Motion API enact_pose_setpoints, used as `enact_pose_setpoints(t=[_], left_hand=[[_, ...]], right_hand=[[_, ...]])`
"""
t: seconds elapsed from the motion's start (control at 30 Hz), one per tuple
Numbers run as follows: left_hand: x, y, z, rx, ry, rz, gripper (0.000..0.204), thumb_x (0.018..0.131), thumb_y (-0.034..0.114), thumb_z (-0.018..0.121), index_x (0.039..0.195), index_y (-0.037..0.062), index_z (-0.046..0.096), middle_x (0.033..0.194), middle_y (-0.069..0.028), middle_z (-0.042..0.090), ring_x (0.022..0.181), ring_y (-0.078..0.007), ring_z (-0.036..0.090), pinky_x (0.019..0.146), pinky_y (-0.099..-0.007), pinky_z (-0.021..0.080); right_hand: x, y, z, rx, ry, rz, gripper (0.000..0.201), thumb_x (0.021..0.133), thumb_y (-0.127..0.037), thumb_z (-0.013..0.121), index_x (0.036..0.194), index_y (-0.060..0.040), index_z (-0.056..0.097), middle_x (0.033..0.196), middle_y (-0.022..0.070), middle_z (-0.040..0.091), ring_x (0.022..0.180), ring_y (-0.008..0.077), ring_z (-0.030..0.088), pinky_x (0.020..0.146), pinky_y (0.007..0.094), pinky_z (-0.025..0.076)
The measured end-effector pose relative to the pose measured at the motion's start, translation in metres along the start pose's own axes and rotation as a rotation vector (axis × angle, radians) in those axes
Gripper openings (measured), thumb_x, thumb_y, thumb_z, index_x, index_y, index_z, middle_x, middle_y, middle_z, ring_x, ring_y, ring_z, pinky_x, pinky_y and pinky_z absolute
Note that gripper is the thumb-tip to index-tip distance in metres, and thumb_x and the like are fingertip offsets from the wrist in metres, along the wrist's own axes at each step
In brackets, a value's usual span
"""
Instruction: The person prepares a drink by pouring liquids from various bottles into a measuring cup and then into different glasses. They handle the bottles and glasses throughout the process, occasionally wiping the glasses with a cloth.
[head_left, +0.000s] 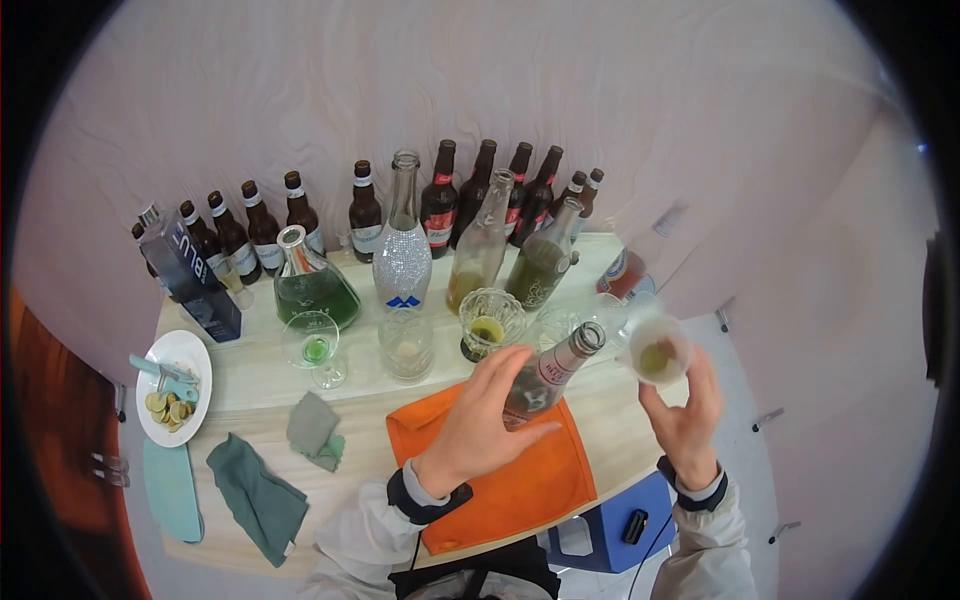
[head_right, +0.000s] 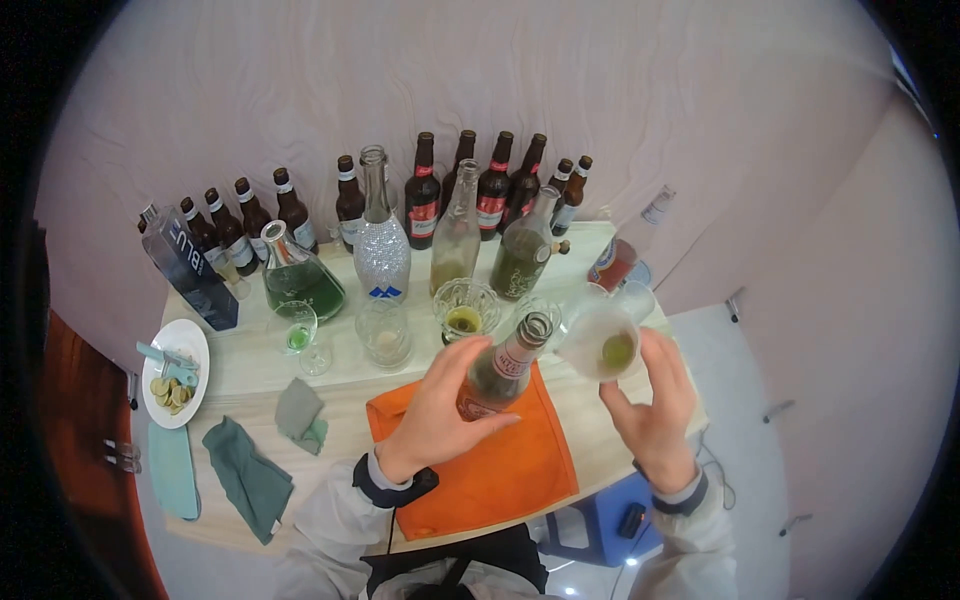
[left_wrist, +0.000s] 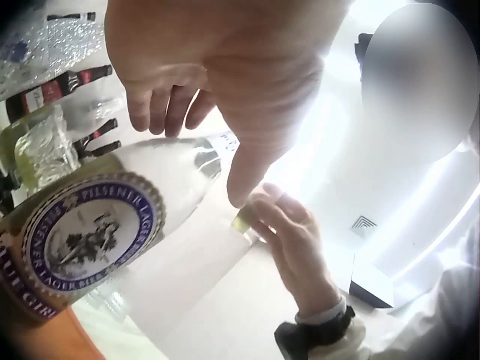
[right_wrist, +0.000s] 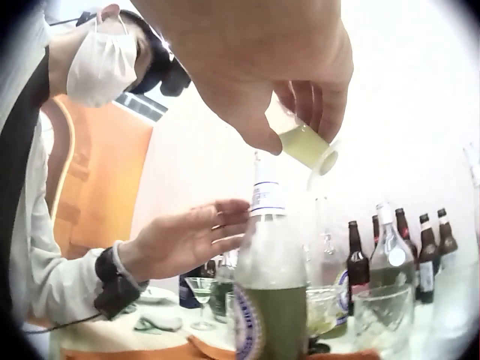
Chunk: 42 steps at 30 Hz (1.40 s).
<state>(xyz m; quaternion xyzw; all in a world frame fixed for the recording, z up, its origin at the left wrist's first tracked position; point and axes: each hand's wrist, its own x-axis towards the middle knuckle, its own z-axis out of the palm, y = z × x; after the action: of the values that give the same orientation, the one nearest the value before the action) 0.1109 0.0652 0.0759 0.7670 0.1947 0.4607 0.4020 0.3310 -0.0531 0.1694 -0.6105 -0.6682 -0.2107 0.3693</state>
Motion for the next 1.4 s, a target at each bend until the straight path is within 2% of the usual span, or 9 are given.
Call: enact_pose_setpoints(t=[0.17,0.23,0.37,0.43,0.53,0.87,0.97,1.4], left_hand=[[-0.003,-0.021,0.009,-0.038,-0.020,-0.061,0.081,0.077,0.018,0.092,0.146,0.0026,0.051,0.146,-0.0193,0.055,0.136,-0.0367,0.056,0.109,-0.0414,0.049],[-0.003,-0.022,0.010,0.015,0.020,-0.001,0.080,0.077,0.017,0.092,0.146,0.0036,0.052,0.143,-0.0179,0.058,0.130,-0.0350,0.060,0.105,-0.0402,0.052],[-0.003,-0.020,0.007,-0.053,0.006,-0.051,0.079,0.078,0.016,0.092,0.145,0.0031,0.053,0.142,-0.0177,0.059,0.128,-0.0346,0.061,0.105,-0.0398,0.052],[-0.002,-0.018,0.006,-0.096,-0.029,-0.079,0.075,0.082,0.017,0.088,0.146,0.0048,0.050,0.145,-0.0182,0.055,0.132,-0.0370,0.057,0.108,-0.0421,0.050],[-0.002,-0.022,0.008,-0.059,0.012,-0.020,0.078,0.077,0.015,0.092,0.144,0.0027,0.054,0.140,-0.0182,0.060,0.127,-0.0347,0.061,0.104,-0.0404,0.052],[-0.002,-0.022,0.007,-0.050,0.014,-0.018,0.078,0.077,0.016,0.093,0.143,0.0023,0.054,0.139,-0.0189,0.061,0.128,-0.0349,0.061,0.105,-0.0407,0.051],[-0.002,-0.023,0.006,-0.057,-0.023,-0.021,0.077,0.082,0.018,0.089,0.146,0.0041,0.051,0.145,-0.0189,0.055,0.132,-0.0363,0.058,0.108,-0.0419,0.051],[-0.003,-0.023,0.008,-0.056,0.006,-0.025,0.079,0.077,0.016,0.093,0.144,0.0019,0.054,0.139,-0.0187,0.060,0.128,-0.0334,0.061,0.106,-0.0404,0.051]], right_hand=[[0.024,0.007,0.002,-0.033,-0.038,-0.082,0.058,0.074,0.011,0.077,0.129,0.0041,0.062,0.119,0.0191,0.066,0.104,0.0365,0.067,0.090,0.0396,0.055],[0.028,0.009,0.005,-0.041,-0.050,-0.093,0.059,0.074,0.012,0.076,0.131,0.0039,0.063,0.120,0.0191,0.065,0.105,0.0361,0.066,0.090,0.0401,0.055],[0.034,0.016,0.005,-0.067,-0.073,-0.127,0.062,0.073,0.013,0.076,0.133,0.0027,0.063,0.119,0.0187,0.065,0.104,0.0362,0.065,0.089,0.0414,0.055],[0.037,0.018,0.002,-0.073,-0.085,-0.132,0.063,0.072,0.013,0.076,0.133,0.0025,0.063,0.119,0.0187,0.065,0.104,0.0364,0.065,0.089,0.0416,0.055],[0.043,0.018,-0.001,-0.095,-0.086,-0.181,0.065,0.070,0.013,0.076,0.133,0.0020,0.064,0.118,0.0185,0.065,0.104,0.0368,0.065,0.088,0.0425,0.055],[0.056,0.018,-0.003,-0.152,-0.073,-0.268,0.065,0.069,0.014,0.075,0.132,0.0021,0.065,0.116,0.0179,0.067,0.106,0.0385,0.065,0.091,0.0450,0.055],[0.059,0.017,-0.003,-0.158,-0.074,-0.285,0.065,0.068,0.014,0.075,0.131,0.0021,0.065,0.116,0.0179,0.067,0.106,0.0389,0.065,0.091,0.0450,0.055],[0.070,0.016,-0.009,-0.214,-0.101,-0.347,0.069,0.065,0.015,0.075,0.132,0.0010,0.064,0.118,0.0174,0.065,0.109,0.0384,0.064,0.090,0.0445,0.055]])
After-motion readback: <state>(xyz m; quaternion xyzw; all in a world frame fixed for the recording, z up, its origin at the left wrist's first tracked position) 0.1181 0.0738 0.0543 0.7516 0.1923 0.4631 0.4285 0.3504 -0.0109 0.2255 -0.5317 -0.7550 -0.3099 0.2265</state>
